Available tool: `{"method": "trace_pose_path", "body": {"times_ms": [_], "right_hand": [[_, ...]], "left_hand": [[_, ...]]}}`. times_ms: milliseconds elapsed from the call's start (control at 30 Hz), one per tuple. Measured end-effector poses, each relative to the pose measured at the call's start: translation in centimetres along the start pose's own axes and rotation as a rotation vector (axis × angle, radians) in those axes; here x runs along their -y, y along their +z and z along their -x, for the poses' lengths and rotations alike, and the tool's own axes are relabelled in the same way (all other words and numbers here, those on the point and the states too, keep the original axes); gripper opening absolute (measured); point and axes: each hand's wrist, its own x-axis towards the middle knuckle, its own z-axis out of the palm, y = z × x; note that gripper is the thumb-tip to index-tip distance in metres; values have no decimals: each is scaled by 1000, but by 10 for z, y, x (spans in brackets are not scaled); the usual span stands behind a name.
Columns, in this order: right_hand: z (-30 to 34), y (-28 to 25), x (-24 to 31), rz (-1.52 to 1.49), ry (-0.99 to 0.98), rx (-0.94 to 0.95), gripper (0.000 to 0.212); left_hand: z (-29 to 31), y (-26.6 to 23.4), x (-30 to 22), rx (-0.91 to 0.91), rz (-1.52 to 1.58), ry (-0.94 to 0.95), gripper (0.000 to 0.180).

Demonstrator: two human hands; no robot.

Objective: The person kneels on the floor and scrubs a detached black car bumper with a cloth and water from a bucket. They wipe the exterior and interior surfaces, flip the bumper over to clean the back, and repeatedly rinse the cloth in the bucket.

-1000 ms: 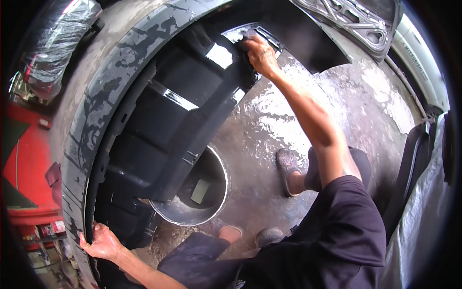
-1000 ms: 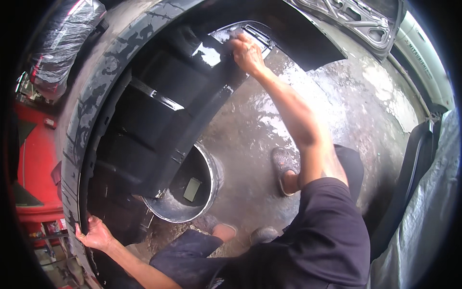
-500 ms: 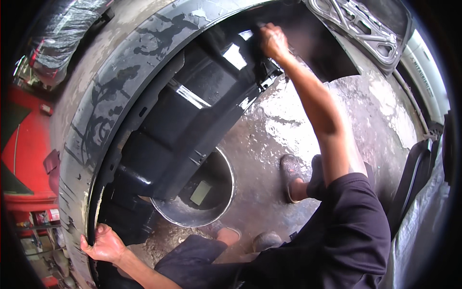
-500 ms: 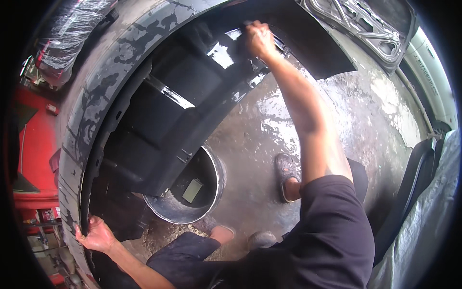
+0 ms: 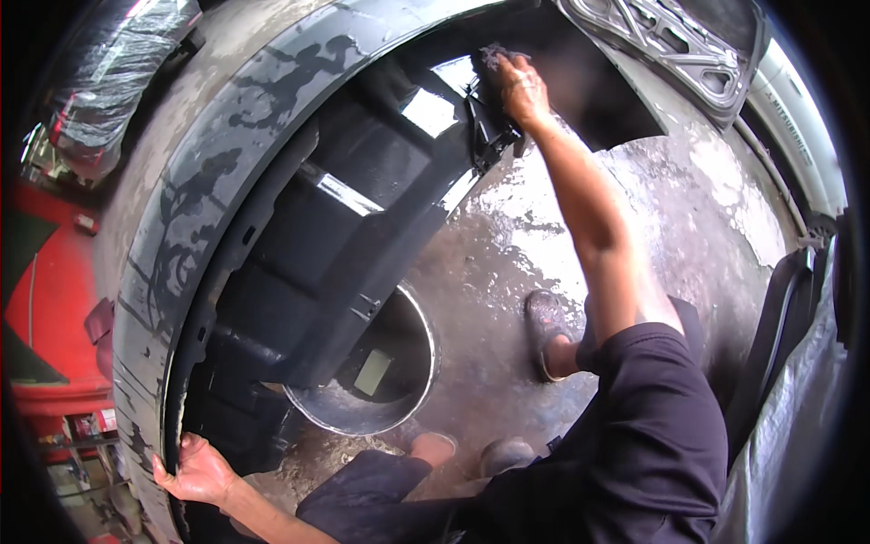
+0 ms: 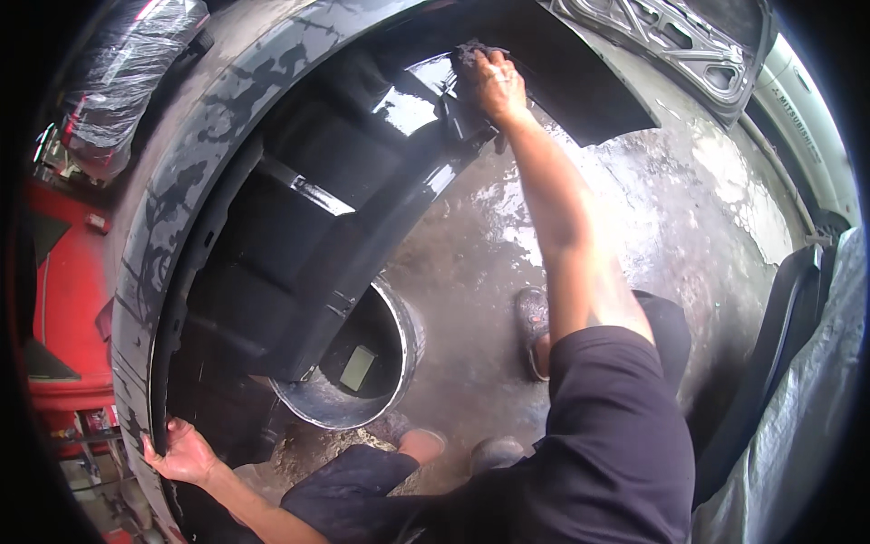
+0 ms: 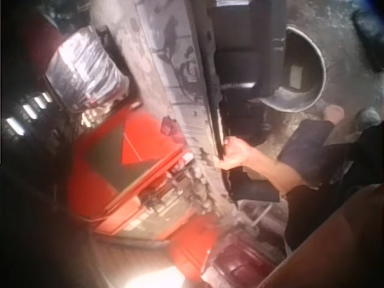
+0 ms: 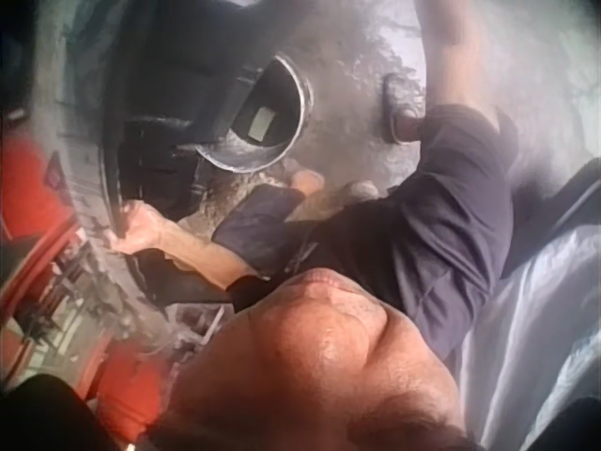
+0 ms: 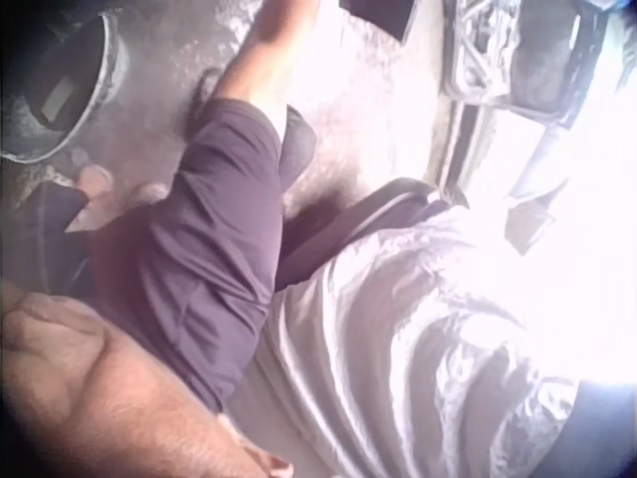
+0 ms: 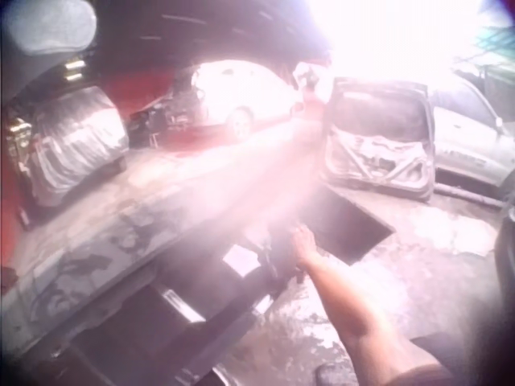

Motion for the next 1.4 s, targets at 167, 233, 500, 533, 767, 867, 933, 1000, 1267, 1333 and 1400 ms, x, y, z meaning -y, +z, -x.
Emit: {"method": "trace_pose_path", "body": {"times_ms": [167, 233, 500, 533, 767, 867, 933, 1000, 1267, 1333, 1400], "right_hand": [[-39, -29, -41, -247, 561, 100, 33], [-49, -49, -37, -347, 569, -44, 36], [-54, -7, -70, -94, -350, 25, 38], [-49, -2, -87, -177, -254, 105, 37], [70, -14, -156, -115, 142, 137, 36], [98, -24, -147, -59, 482, 242, 44], [95, -35, -151, 6, 674, 324, 38], [93, -55, -152, -63, 762, 240, 37], [23, -159, -22, -784, 305, 403, 36], [25, -183, 48, -954, 143, 552, 37], [41, -208, 128, -1114, -133, 629, 38]], "left_hand": [[1, 1, 5, -26, 30, 53, 29], [7, 9, -3, -36, 17, 45, 27], [-7, -33, -8, -1, -58, 23, 34], [-8, -34, -5, 22, -54, 18, 34], [-5, -28, -7, 22, -82, 39, 35], [-7, -32, -7, 21, -89, 21, 34], [-5, -15, -7, 33, -59, 8, 33], [-7, -3, -3, 51, -8, -25, 31], [-18, -6, 5, -232, -78, 14, 29], [-25, -11, 6, -136, 39, -33, 30], [-26, -2, 14, -98, 62, -52, 27]]}}
